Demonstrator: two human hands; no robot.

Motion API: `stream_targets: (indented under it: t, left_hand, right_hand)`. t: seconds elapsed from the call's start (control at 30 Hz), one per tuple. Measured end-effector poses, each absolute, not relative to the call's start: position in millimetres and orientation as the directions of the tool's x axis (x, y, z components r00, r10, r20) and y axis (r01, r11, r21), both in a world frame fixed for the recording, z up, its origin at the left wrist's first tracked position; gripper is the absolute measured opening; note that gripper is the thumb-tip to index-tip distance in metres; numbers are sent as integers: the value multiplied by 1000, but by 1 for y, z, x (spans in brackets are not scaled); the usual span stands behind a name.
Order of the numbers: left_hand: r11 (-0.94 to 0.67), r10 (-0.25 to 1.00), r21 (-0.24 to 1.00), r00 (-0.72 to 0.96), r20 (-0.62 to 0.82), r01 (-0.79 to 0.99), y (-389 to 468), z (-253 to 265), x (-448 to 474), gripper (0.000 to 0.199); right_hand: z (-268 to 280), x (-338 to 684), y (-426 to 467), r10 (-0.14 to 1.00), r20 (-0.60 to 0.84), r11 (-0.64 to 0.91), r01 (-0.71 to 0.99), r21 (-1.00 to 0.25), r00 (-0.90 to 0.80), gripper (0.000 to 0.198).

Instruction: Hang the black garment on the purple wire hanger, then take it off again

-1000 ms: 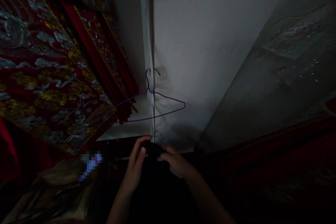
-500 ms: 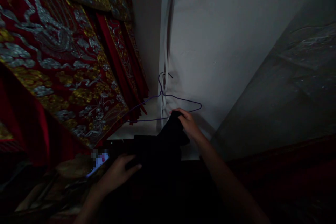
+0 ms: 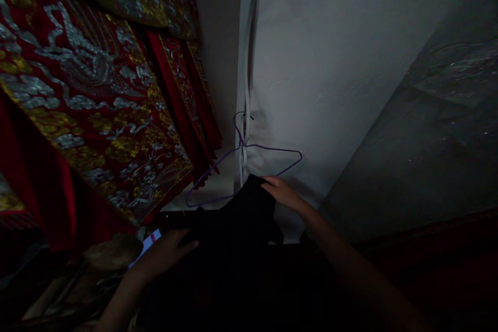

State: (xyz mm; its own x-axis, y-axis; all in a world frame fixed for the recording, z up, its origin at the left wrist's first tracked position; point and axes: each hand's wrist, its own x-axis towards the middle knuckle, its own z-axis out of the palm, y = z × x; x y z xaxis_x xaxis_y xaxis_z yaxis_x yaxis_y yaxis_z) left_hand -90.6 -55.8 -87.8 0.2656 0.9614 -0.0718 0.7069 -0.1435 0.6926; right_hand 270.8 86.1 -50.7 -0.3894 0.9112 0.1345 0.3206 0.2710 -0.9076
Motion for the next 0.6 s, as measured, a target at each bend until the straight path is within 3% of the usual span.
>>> stream_targets:
  t: [0.17, 0.3, 0.37, 0.5, 0.6]
  left_hand:
    - [-232, 972, 578, 206, 110, 783, -42, -47, -88, 42]
    - [-291, 957, 576, 224, 186, 764, -32, -19, -83, 43]
    - [-244, 970, 603, 197, 144, 759, -26, -17, -85, 45]
    - [-129, 963, 661, 253, -95, 739, -17, -23, -92, 51]
    - [-132, 956, 675, 274, -108, 726, -20, -21, -95, 52]
  right_hand:
    - [-31, 287, 73, 892, 143, 326, 390, -861, -429, 30]
    - [-24, 288, 69, 883, 125, 322, 389, -863, -452, 28]
    - [-24, 288, 68, 881, 142, 337, 387, -858, -451, 29]
    - [-26, 291, 64, 872, 172, 374, 397, -838, -459, 30]
    - [-27, 292, 61, 876, 154, 359, 406, -840, -456, 28]
